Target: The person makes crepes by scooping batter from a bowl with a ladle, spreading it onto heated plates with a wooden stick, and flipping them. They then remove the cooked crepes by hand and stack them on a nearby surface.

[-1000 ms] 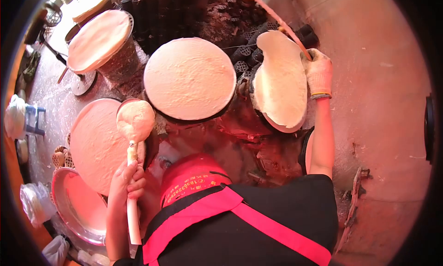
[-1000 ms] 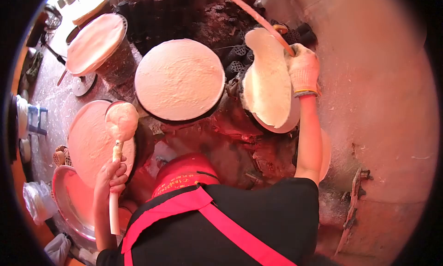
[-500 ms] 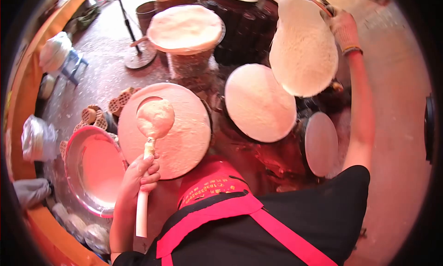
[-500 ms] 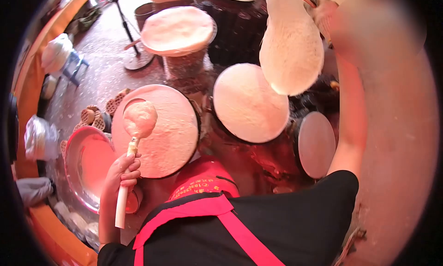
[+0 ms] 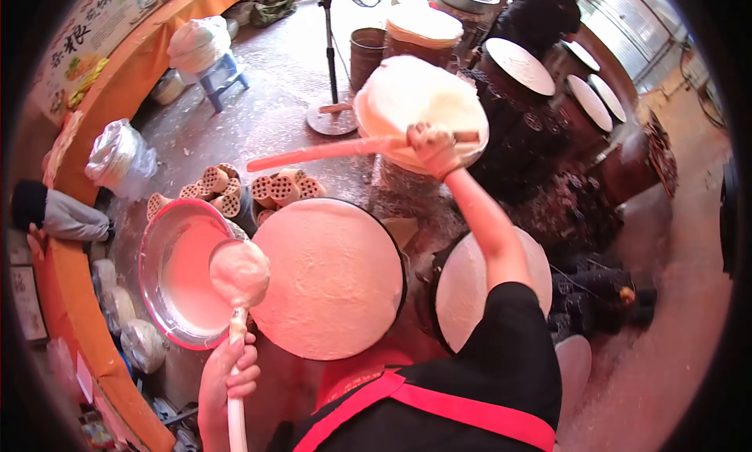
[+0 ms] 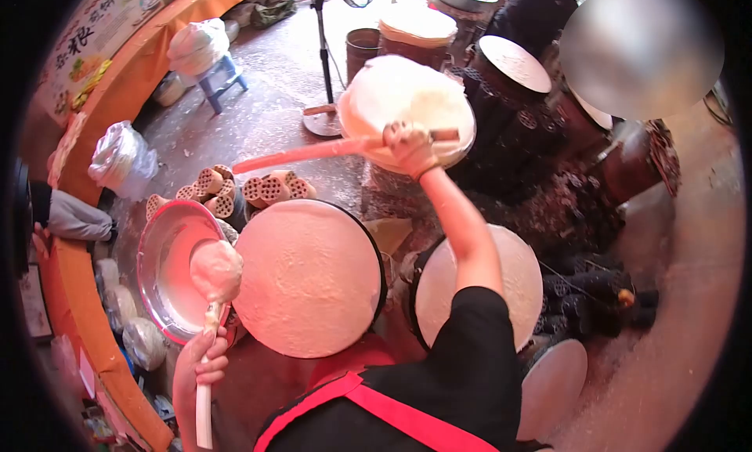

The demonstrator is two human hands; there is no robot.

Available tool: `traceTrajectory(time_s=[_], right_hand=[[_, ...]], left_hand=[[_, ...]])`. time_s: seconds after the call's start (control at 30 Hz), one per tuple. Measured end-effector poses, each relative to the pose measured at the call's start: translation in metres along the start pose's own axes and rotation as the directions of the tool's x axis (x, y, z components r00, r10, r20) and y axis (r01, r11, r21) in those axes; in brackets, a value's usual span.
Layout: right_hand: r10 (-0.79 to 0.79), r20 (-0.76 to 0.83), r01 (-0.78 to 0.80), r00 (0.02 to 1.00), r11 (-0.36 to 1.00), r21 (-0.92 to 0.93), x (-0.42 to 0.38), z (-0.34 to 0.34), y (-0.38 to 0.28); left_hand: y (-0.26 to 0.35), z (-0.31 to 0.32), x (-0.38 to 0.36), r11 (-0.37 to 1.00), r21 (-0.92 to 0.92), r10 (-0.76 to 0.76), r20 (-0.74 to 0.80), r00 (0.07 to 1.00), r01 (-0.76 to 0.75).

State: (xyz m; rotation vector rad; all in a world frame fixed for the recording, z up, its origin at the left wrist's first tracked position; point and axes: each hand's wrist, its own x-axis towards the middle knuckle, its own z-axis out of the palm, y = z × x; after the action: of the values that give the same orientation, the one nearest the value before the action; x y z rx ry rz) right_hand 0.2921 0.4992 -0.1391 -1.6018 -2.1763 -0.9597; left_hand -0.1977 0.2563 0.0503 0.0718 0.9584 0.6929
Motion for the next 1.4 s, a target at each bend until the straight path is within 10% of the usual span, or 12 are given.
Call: traceTrajectory(time_s=[0.33,0.7,0.8,0.9,0.93,1.03,1.13,1.27,1.33,1.4], right_hand=[[0.124,0.133,-0.155,0.983,0.953,0.259,-0.044,0.013,-0.031],[0.527,0.206,-0.564,0.825,0.793,0.231,-0.130,-0.152,-0.061],[0.626,0.548,-0.831,0.554,0.447,0.330,-0.236,-0.233,-0.088],[0.640,0.767,-0.790,0.045,-0.447,0.419,-0.364,-0.334,-0.162],[0.650,0.759,-0.741,0.038,-0.491,0.458,-0.434,-0.356,-0.194],[0.604,0.686,-0.574,-0.404,-0.752,0.324,-0.515,-0.470,-0.287],[0.584,0.580,-0.441,-0.567,-0.811,0.385,-0.553,-0.554,-0.347],[0.712,0.576,-0.194,-0.402,-0.681,0.706,-0.542,-0.630,-0.342],[0.847,0.487,-0.424,-0.216,-0.530,0.734,-0.560,-0.642,-0.323],[0.943,0.311,-0.666,-0.117,-0.307,0.680,-0.532,-0.677,-0.279]], left_hand=[[-0.022,0.030,-0.019,0.986,-0.141,0.076,-0.075,0.994,-0.086],[-0.043,0.030,-0.044,0.956,0.292,-0.040,0.066,0.997,0.019],[-0.053,0.030,-0.045,0.886,0.452,-0.167,0.101,0.981,0.105],[-0.069,0.040,-0.036,0.769,0.602,-0.362,0.134,0.922,0.214],[-0.078,0.048,-0.031,0.716,0.653,-0.422,0.124,0.898,0.247],[-0.122,0.072,-0.010,0.557,0.734,-0.627,0.066,0.777,0.387],[-0.182,0.109,0.012,0.369,0.718,-0.842,-0.010,0.539,0.590],[-0.295,0.179,-0.004,0.245,0.920,-0.823,0.031,0.567,0.306],[-0.360,0.211,-0.018,0.021,0.951,-0.669,0.243,0.703,-0.308],[-0.426,0.237,-0.025,-0.185,0.508,-0.619,0.604,0.502,-0.841]])
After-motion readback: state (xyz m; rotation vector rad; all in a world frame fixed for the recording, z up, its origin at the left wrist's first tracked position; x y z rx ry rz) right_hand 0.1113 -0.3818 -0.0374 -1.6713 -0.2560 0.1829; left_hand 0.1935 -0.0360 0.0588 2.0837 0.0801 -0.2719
